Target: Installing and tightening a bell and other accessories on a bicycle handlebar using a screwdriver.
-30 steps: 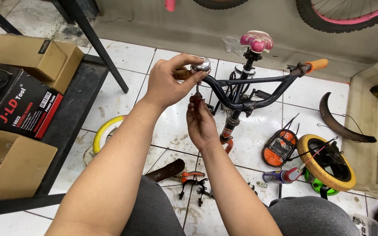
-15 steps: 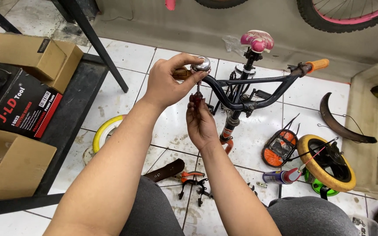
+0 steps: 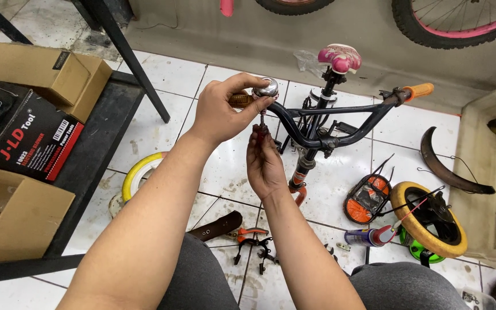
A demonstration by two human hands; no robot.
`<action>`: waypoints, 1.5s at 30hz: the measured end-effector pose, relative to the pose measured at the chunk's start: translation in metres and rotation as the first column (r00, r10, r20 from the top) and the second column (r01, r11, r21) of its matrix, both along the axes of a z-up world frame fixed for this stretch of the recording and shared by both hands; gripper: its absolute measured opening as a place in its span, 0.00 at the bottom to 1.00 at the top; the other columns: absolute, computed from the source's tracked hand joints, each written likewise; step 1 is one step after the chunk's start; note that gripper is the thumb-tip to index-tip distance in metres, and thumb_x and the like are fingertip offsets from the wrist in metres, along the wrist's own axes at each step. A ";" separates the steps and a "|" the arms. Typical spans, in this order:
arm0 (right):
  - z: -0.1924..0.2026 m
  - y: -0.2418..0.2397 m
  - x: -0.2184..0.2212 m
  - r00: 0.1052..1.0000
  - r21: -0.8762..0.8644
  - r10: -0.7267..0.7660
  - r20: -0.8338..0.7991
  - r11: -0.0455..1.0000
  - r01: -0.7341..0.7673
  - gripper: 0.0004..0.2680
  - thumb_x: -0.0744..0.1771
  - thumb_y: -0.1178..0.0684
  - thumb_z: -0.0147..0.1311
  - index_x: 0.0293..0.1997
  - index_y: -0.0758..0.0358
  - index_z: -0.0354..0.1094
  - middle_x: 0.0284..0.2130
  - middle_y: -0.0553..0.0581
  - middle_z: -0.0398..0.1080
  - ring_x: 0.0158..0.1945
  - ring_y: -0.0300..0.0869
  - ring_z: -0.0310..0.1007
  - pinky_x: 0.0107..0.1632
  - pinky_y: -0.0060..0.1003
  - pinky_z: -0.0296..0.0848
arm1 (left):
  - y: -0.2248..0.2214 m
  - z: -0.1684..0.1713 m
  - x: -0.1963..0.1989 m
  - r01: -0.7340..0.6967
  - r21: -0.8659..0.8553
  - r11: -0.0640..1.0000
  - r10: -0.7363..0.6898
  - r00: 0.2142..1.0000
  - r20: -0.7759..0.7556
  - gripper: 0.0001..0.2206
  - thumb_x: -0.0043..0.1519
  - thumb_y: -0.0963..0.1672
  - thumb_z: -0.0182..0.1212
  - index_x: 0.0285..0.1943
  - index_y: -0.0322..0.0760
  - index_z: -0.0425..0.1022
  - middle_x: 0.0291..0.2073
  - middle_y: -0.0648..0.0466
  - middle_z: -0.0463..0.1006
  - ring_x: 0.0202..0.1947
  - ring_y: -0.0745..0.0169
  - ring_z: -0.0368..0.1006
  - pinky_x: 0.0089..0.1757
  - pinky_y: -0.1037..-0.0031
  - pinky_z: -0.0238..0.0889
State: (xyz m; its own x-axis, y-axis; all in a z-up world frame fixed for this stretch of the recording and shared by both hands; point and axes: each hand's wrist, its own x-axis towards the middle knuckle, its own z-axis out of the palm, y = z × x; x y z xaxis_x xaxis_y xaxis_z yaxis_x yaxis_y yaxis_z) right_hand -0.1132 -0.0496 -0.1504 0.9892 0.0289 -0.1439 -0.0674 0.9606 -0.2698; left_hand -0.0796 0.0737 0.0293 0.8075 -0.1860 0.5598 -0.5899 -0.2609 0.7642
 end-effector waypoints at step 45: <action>0.005 0.006 0.000 0.992 -0.211 0.013 -0.122 0.977 -0.039 0.14 0.68 0.40 0.57 0.52 0.58 0.71 0.45 0.60 0.77 0.43 0.40 0.78 0.49 0.28 0.79 | 0.002 -0.002 0.002 0.021 -0.022 1.000 -0.021 0.999 -0.036 0.08 0.58 0.44 0.73 0.44 0.48 0.81 0.42 0.56 0.85 0.39 0.58 0.83 0.42 0.70 0.75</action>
